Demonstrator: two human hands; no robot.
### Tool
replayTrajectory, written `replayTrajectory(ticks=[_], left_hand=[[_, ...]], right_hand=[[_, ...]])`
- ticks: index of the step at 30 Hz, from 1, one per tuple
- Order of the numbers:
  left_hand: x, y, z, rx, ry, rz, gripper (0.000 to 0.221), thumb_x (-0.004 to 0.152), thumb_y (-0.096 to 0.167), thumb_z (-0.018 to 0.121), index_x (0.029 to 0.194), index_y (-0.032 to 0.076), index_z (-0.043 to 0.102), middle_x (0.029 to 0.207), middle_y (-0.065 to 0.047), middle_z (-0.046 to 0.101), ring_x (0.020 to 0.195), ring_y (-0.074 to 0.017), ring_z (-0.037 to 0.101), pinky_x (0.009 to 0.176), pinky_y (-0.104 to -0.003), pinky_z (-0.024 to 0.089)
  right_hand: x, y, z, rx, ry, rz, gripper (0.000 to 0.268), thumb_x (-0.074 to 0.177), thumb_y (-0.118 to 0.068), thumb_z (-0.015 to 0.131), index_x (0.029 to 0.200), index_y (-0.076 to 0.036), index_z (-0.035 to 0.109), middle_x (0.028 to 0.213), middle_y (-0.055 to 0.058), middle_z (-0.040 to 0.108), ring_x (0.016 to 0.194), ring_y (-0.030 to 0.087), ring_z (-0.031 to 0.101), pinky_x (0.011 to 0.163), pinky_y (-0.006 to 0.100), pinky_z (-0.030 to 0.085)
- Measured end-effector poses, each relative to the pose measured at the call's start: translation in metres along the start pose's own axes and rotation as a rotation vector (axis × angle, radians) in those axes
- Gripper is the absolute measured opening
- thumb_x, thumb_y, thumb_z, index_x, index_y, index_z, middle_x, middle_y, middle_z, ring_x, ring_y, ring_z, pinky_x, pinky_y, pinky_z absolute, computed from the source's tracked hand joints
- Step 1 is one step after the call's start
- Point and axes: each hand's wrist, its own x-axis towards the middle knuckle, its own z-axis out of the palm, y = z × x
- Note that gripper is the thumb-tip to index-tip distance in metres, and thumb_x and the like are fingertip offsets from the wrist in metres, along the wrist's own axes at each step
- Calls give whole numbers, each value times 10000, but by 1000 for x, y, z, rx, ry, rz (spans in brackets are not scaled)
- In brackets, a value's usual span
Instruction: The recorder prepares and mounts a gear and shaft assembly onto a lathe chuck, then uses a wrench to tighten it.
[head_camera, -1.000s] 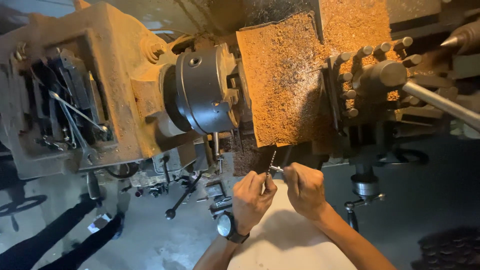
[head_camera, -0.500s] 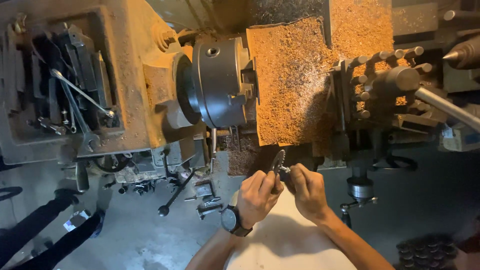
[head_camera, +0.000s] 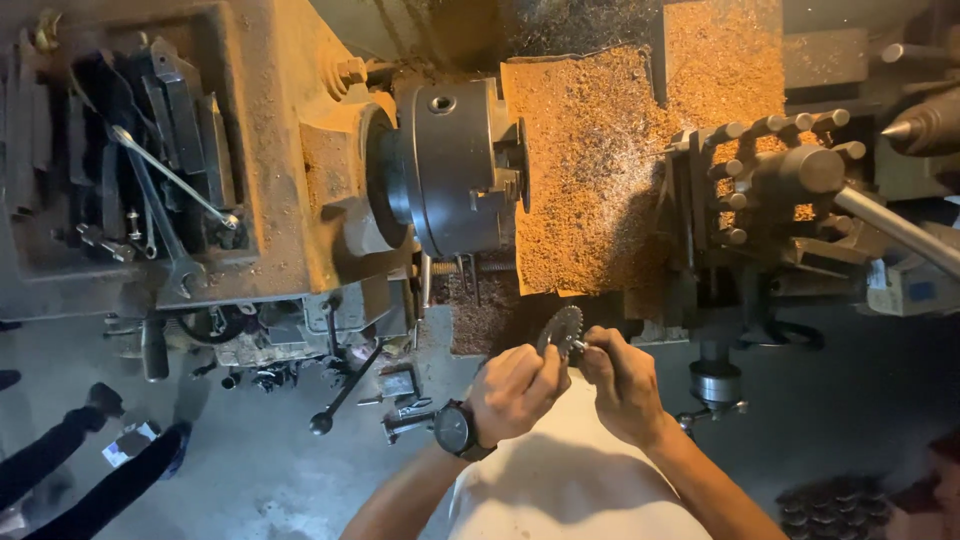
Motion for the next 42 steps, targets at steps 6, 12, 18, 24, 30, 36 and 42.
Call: replayTrajectory(ticks=[6, 12, 18, 24, 30, 36, 42], left_hand=[[-2, -10, -1, -1, -6, 146, 250, 920, -45, 766, 1114, -96, 618, 778, -46, 482, 636, -183, 525, 533, -339, 432], [-5, -3, 1, -381, 67, -225, 485, 871, 183, 869, 1241, 52, 584, 819, -67, 542, 671, -215, 550, 585, -352, 431], [33, 6, -44, -580, 97, -357, 795, 804, 384, 848, 1354, -22, 441, 1176, -229, 583, 952, -319, 628, 785, -382, 518], [-56, -8, 1, -714, 240, -560, 503, 1079, 505, 618, 1203, 24, 540, 929, -90, 506, 847, -205, 501, 811, -291, 452], [-146, -29, 22, -1463, 720, -1057, 773, 1039, 703, 474, 1291, -11, 633, 854, -132, 465, 691, -214, 447, 581, -350, 351], [-224, -65, 26, -1428, 1423, -1365, 740, 849, 701, 329, 1285, 172, 609, 1162, 22, 725, 978, -102, 723, 764, -360, 567], [-178, -15, -89, -1774, 1092, -253, 782, 1201, 647, 351, 1336, -83, 595, 1124, -173, 698, 882, -249, 679, 710, -357, 536]], right_hand=[[-20, 19, 10, 966, -34, 499, 309, 1150, -230, 421, 976, -12, 555, 725, -31, 439, 626, 58, 362, 555, 239, 332], [-15, 22, -1, 860, 40, 341, 296, 1117, -266, 448, 997, -23, 566, 709, -30, 454, 624, 67, 402, 550, 240, 358], [3, 7, -7, 571, 10, 438, 382, 1073, -285, 478, 825, -13, 580, 650, -26, 462, 572, 75, 386, 477, 267, 318], [47, -71, 37, -24, -101, 104, 368, 1032, -238, 527, 743, -22, 599, 569, 61, 539, 480, 152, 489, 485, 320, 410], [81, -136, 112, -331, -470, -29, 149, 882, -198, 694, 933, -66, 740, 664, 162, 680, 547, 262, 701, 522, 381, 529], [173, -185, 194, -498, -142, -562, 273, 977, -237, 751, 842, -45, 612, 813, 153, 643, 712, 360, 659, 654, 441, 520], [220, -186, 263, -614, -5, -611, 348, 907, -310, 832, 811, -29, 650, 761, 138, 661, 617, 327, 656, 547, 437, 495]])
